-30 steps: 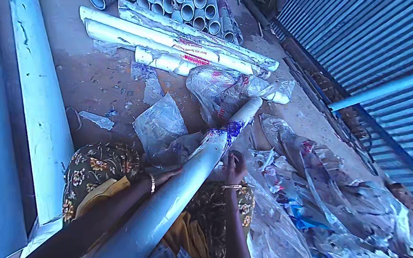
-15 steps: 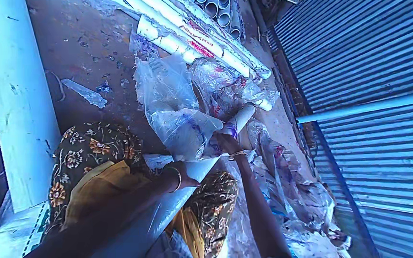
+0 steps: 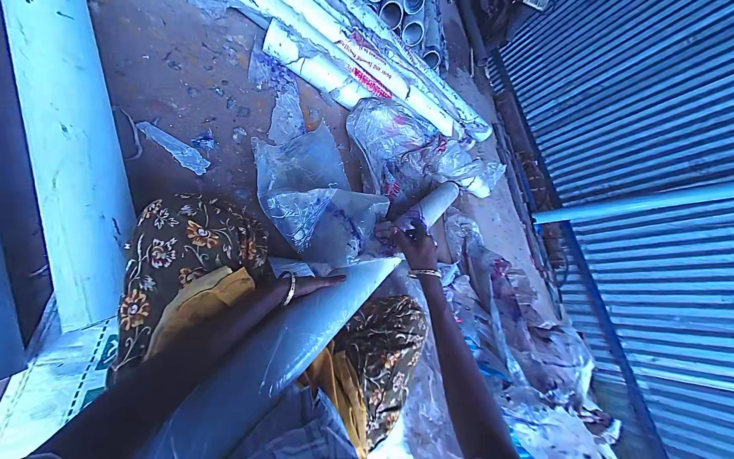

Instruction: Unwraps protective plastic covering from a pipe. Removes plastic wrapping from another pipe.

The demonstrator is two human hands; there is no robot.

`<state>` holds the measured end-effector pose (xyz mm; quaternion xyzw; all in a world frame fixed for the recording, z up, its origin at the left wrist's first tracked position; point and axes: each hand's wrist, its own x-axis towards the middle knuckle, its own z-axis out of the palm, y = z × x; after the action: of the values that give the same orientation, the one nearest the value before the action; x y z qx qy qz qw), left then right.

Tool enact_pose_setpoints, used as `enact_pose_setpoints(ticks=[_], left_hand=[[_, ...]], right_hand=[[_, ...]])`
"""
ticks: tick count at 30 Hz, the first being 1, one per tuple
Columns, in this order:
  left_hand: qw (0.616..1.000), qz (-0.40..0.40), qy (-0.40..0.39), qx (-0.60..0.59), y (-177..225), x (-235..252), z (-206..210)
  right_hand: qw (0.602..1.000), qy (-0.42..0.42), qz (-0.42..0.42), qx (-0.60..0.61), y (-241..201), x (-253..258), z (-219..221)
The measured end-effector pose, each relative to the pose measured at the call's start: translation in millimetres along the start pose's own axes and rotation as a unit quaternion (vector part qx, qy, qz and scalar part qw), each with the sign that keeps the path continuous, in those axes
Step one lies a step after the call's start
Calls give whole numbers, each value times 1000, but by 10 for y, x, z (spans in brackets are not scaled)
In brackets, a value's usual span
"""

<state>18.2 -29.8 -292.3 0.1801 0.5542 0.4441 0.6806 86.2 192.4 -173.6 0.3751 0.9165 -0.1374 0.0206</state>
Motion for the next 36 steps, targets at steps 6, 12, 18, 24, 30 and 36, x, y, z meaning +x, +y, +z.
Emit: enact_pose_setpoints(ticks=[6,12,18,24,30,36], left_hand=[[997,13,3,-71,85,-40,73],[993,63,-6,-101,108,-95,68],[989,92,-62,-102,197,162,-42],[996,21,-37,-73,307,261,-98],[995,-22,-36,-85,326,270,-101],[996,10,-19,-89,307,233,-96]], right_hand=[[989,123,9,-77,-115,121,365],[978,-47,-51,-199,-491,731,628],[971,-102,-59,-207,-283,1188,745],[902,-254,-39,-346,-508,1647,926],[873,-305,-79,-372,-463,1699,1038],[912,-232,-104,-321,-472,1641,944]])
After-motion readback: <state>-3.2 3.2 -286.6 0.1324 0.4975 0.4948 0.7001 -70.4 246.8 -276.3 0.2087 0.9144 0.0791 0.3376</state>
